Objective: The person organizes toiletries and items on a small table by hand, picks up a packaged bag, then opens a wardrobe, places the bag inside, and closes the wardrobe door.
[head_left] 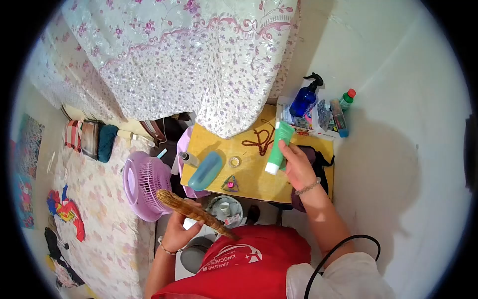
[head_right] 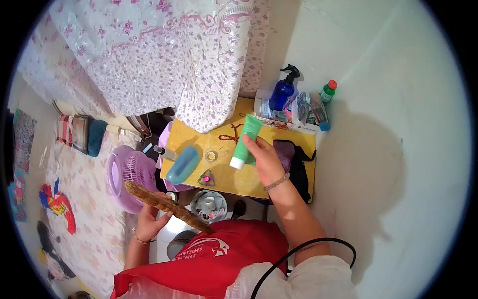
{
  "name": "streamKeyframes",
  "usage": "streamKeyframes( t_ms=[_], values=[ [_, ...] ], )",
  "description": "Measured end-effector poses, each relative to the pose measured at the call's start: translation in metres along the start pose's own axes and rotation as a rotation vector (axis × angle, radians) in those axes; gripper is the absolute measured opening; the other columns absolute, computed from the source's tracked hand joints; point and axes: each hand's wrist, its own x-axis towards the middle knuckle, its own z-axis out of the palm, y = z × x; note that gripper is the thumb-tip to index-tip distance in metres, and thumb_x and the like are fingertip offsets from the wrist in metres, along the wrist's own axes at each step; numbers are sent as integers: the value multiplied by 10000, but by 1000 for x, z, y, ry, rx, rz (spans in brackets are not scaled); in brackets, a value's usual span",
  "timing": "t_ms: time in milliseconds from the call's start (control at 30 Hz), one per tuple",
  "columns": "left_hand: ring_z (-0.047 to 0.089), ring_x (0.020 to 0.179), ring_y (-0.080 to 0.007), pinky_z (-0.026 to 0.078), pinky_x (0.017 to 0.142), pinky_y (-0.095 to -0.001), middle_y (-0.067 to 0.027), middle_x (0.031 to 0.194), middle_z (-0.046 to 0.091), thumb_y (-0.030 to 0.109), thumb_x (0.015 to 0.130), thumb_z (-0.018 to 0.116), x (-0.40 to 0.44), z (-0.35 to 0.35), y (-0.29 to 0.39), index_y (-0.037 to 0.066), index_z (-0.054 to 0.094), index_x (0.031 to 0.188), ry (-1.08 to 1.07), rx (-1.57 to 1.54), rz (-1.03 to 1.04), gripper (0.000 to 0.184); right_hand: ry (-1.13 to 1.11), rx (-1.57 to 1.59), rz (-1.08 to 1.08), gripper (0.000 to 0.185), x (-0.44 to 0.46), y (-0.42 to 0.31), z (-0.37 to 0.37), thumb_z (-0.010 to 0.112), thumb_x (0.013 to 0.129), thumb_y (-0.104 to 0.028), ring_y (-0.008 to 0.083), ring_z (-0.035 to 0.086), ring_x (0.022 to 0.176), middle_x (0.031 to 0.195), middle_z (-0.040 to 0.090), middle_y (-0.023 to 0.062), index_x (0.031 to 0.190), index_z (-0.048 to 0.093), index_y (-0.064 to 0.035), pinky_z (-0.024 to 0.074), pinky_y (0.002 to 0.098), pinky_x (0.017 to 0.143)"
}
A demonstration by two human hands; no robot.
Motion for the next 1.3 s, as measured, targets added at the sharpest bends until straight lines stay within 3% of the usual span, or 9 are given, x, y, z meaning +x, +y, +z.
streamKeyframes(
  t_ms=[133, 233, 300, 467, 567, 1300],
  values=[
    [534, 1040, -163, 427, 928, -324, -66, 1070, 543, 11, 784, 615, 16, 22, 15, 34, 492, 1129, -66, -130, 46, 367, -20, -213, -114, 315, -24, -12, 44, 675, 892, -315, 66, 541, 820, 901, 594, -13, 1026, 630, -33, 449, 241, 709],
    [547, 842, -117, 471, 750, -274, -40, 916, 531, 22, 789, 649, 29, 47, 32, 25, 481, 1103, -7, -144, 116, 357, -54, -239, -177, 277, -43, -9, 78, 691, 885, -266, 66, 524, 777, 846, 562, -22, 993, 636, -16, 437, 221, 681],
    [523, 761, -89, 454, 681, -233, -23, 871, 514, 60, 800, 702, 35, 61, 54, 20, 483, 1112, 56, -328, 74, 383, -104, -328, -305, 258, -48, -1, 87, 694, 881, -251, 73, 525, 772, 850, 553, -12, 965, 643, -12, 441, 230, 685],
    [581, 885, -100, 485, 762, -260, -49, 996, 608, 104, 832, 717, 38, 69, 69, -4, 485, 1218, 38, -253, 66, 463, -148, -516, -543, 279, -56, 2, 102, 756, 815, -234, 145, 583, 829, 918, 583, 69, 947, 651, -11, 465, 275, 711],
    [581, 895, -103, 486, 773, -263, -55, 1004, 619, 102, 829, 719, 35, 67, 69, -9, 503, 1200, 55, -216, 105, 443, -163, -547, -588, 268, -58, 2, 102, 756, 813, -221, 173, 598, 825, 939, 580, 86, 943, 651, -12, 473, 293, 719],
    [580, 870, -107, 487, 763, -270, -51, 976, 611, 101, 829, 712, 35, 68, 67, -18, 514, 1179, 88, -285, 77, 420, -206, -508, -617, 262, -57, 0, 104, 759, 809, -163, 177, 602, 897, 1016, 582, 90, 986, 639, -11, 484, 301, 756]
  ],
)
